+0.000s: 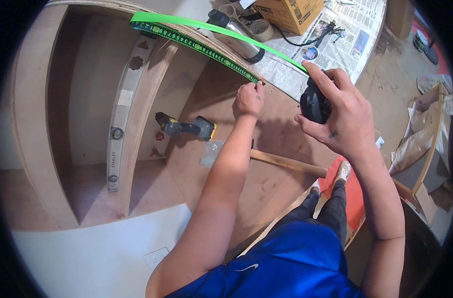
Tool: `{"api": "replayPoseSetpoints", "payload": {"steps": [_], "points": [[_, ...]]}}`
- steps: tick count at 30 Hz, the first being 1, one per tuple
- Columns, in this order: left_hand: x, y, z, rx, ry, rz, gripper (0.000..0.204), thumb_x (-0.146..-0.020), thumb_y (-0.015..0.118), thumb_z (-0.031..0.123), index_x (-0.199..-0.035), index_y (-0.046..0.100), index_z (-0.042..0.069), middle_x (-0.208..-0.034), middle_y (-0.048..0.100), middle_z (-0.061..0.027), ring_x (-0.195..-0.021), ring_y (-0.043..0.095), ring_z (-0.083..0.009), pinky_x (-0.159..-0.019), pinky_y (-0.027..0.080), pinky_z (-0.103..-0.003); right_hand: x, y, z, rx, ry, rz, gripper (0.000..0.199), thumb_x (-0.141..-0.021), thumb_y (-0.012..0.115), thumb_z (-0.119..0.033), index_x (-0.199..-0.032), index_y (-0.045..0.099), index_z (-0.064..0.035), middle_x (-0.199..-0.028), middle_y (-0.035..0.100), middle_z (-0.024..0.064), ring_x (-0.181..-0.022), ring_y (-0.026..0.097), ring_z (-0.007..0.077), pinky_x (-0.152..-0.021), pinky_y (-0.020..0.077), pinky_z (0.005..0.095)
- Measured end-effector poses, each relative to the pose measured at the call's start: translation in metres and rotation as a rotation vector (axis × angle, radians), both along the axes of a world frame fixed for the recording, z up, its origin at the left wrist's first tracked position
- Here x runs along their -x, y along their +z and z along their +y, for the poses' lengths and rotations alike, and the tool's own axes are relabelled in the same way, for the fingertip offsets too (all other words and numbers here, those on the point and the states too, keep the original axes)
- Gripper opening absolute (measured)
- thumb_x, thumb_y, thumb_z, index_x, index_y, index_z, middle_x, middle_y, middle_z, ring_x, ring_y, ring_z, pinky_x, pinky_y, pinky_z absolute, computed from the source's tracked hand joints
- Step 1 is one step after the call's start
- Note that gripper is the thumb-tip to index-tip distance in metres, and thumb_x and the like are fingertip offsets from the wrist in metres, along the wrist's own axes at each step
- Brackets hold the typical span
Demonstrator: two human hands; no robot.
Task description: The person is assembling a curved wooden cabinet. They position a curved wooden panel into the cabinet frame, tap it into place with a rubber mallet, and use a spirit level to check alignment. The person also uses a tape measure to verify dimensions and a power drill to secure the components.
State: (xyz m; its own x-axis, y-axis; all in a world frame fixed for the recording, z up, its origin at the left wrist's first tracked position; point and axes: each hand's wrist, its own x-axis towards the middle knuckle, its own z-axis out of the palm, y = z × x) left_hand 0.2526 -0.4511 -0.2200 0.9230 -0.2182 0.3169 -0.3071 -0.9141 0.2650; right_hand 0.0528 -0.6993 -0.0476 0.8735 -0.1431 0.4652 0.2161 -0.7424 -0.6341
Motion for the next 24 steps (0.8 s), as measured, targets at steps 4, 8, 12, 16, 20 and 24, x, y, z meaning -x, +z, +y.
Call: {"api": "replayPoseSetpoints", "payload": {"steps": [4, 8, 12, 16, 20, 24], "points": [[0.000, 0.001, 0.000, -0.009, 0.013, 0.010, 0.036, -0.093, 0.065, 0.032, -0.072, 0.068, 0.003, -0.078, 0.068, -0.0256, -0.081, 0.065, -0.0454, -0.075, 0.051, -0.056, 0.000, 0.001, -0.001, -0.007, 0.008, 0.013, 0.081, -0.065, 0.085, -0.026, -0.141, 0.059, -0.0207, -0.105, 0.061, 0.0117, -0.094, 0.066, 0.0324, -0.078, 0.0571, 0.0436], [0.004, 0.007, -0.004, 0.001, 0.046, 0.025, 0.037, -0.093, 0.065, 0.032, -0.071, 0.069, 0.003, -0.079, 0.068, -0.0257, -0.081, 0.065, -0.0455, -0.075, 0.051, -0.056, -0.001, 0.001, -0.003, -0.008, 0.013, 0.005, 0.081, -0.065, 0.085, -0.026, -0.141, 0.059, -0.0205, -0.106, 0.061, 0.0119, -0.094, 0.066, 0.0327, -0.078, 0.0571, 0.0436], [0.008, 0.009, -0.006, 0.023, 0.045, 0.008, 0.038, -0.094, 0.064, 0.033, -0.072, 0.070, 0.003, -0.079, 0.068, -0.0260, -0.080, 0.066, -0.0455, -0.075, 0.052, -0.056, -0.005, 0.001, -0.006, 0.005, 0.014, -0.014, 0.080, -0.066, 0.085, -0.027, -0.141, 0.059, -0.0200, -0.106, 0.061, 0.0119, -0.095, 0.066, 0.0327, -0.078, 0.0570, 0.0436], [0.008, 0.013, -0.007, -0.009, 0.071, 0.063, 0.042, -0.097, 0.061, 0.039, -0.080, 0.073, 0.002, -0.087, 0.069, -0.0266, -0.086, 0.066, -0.0488, -0.076, 0.052, -0.059, -0.009, 0.003, -0.005, 0.000, 0.029, -0.011, 0.080, -0.065, 0.086, -0.027, -0.141, 0.059, -0.0200, -0.106, 0.061, 0.0124, -0.095, 0.066, 0.0330, -0.079, 0.0565, 0.0438], [0.016, 0.020, -0.016, -0.011, 0.145, 0.079, 0.040, -0.096, 0.061, 0.037, -0.076, 0.072, 0.003, -0.084, 0.070, -0.0238, -0.083, 0.067, -0.0459, -0.074, 0.053, -0.057, -0.016, 0.006, -0.008, -0.011, 0.055, -0.015, 0.081, -0.065, 0.086, -0.026, -0.141, 0.059, -0.0205, -0.106, 0.060, 0.0131, -0.095, 0.066, 0.0339, -0.080, 0.0560, 0.0440], [0.017, 0.021, -0.024, -0.043, 0.196, 0.103, 0.039, -0.096, 0.060, 0.037, -0.078, 0.072, 0.004, -0.086, 0.071, -0.0215, -0.083, 0.067, -0.0434, -0.074, 0.054, -0.055, -0.025, 0.009, -0.013, -0.006, 0.052, -0.039, 0.080, -0.066, 0.086, -0.026, -0.141, 0.059, -0.0202, -0.107, 0.061, 0.0137, -0.095, 0.066, 0.0346, -0.081, 0.0558, 0.0439]]}}
